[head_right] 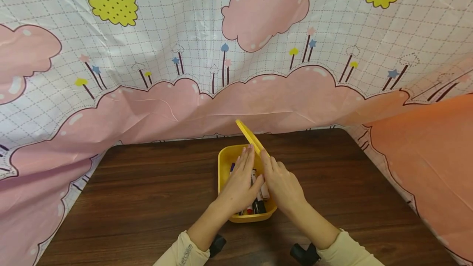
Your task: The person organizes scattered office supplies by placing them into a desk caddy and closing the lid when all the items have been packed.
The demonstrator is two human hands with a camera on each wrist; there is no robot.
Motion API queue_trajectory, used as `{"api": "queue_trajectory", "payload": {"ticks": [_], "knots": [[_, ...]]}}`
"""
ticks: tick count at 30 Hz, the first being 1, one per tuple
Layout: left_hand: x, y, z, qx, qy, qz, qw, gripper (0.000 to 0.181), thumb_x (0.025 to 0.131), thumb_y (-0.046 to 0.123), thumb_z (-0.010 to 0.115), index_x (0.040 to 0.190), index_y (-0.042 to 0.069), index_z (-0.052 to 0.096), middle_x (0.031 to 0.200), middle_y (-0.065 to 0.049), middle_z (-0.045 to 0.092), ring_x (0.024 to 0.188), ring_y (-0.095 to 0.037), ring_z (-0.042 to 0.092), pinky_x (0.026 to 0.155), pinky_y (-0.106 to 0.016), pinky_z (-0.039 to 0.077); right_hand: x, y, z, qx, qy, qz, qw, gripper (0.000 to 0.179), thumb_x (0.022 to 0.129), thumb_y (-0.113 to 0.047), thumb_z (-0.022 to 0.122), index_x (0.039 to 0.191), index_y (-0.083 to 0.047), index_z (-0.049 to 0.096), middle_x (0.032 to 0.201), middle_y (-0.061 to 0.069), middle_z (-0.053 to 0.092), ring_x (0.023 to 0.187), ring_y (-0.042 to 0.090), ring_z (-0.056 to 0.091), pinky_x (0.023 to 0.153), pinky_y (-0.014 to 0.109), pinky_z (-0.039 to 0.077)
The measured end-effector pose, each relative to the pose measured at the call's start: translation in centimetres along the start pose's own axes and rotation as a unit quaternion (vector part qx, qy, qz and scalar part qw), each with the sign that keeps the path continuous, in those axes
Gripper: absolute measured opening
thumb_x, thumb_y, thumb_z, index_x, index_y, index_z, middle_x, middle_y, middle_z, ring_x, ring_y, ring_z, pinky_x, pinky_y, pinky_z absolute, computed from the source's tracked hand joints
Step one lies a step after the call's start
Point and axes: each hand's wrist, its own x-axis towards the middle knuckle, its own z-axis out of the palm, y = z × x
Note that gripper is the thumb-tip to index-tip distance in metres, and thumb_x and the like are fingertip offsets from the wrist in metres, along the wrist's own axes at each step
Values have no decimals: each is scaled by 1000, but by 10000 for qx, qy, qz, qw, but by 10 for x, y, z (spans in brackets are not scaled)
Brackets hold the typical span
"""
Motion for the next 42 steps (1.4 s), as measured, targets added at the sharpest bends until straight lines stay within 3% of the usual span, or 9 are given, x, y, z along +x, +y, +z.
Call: {"api": "queue_trajectory", "payload": {"ticks": [8, 12, 13, 19, 22, 26, 35, 39, 42], "knots": [[4, -1, 8, -3, 50, 12, 10000, 74, 100, 32, 41, 156, 20, -6, 163, -13, 7, 152, -24, 2, 123, -41, 10, -1, -3, 2, -127, 198, -161, 9996, 62, 70, 11, 76, 125, 5, 48, 110, 18, 65, 81, 25, 60, 48, 28, 52], [4, -1, 10, -756, 153, -58, 9970, 71, 101, 29, 40, 156, 19, -3, 163, -11, 4, 152, -26, 6, 122, -45, 16, -1, -4, 4, -177, 496, -216, 9984, 57, 71, 8, 78, 120, 2, 50, 100, 15, 68, 76, 24, 60, 42, 27, 48], [3, -1, 11, -1056, 190, -94, 9942, 69, 101, 27, 38, 156, 18, -2, 163, -11, 4, 149, -28, 21, 120, -45, 24, -1, -4, 5, -179, 622, -282, 9975, 55, 71, 8, 78, 118, 2, 51, 97, 15, 69, 76, 25, 62, 42, 28, 49], [2, -6, 15, -2658, 509, -316, 9622, 59, 103, 20, 29, 156, 16, 5, 153, -16, 36, 98, -22, 65, 91, -34, 54, -2, -6, 14, -110, 1328, -731, 9884, 46, 70, 12, 75, 110, 2, 54, 82, 17, 71, 68, 28, 69, 44, 33, 53], [2, -9, 16, -3169, 647, -445, 9452, 56, 103, 21, 31, 156, 13, 12, 113, -20, 62, 61, -13, 56, 61, -25, 52, -3, -6, 17, -97, 1475, -842, 9854, 49, 67, 13, 77, 110, 2, 56, 83, 16, 71, 63, 26, 68, 45, 32, 53], [2, -9, 19, -3523, 907, -624, 9294, 56, 104, 28, 36, 154, 9, 20, 78, -18, 60, 46, -4, 41, 43, -19, 39, -5, -7, 21, -125, 1458, -982, 9844, 50, 67, 11, 79, 110, 3, 56, 91, 17, 72, 65, 26, 69, 51, 30, 55], [5, -4, 19, -4272, 1430, -1622, 8779, 50, 100, 13, 47, 149, 11, 37, 70, 2, 45, 47, -4, 35, 43, -13, 34, -8, -9, 28, -169, 1446, -1180, 9823, 51, 66, 10, 79, 112, 3, 58, 96, 18, 73, 72, 27, 72, 54, 31, 57], [6, -3, 17, -4814, 1404, -1698, 8483, 52, 98, 5, 46, 149, 10, 35, 102, -10, 63, 50, -3, 37, 45, -12, 34, -10, -9, 29, -231, 1492, -1266, 9804, 48, 69, 10, 78, 112, 3, 59, 99, 17, 74, 79, 28, 73, 58, 33, 58], [5, -4, 16, -5039, 1387, -1717, 8351, 53, 99, 3, 44, 150, 9, 33, 148, -19, 43, 57, -3, 43, 49, -11, 37, -11, -8, 29, -222, 1465, -1395, 9791, 48, 71, 6, 78, 115, 3, 60, 105, 17, 73, 87, 29, 73, 65, 34, 59]]}}
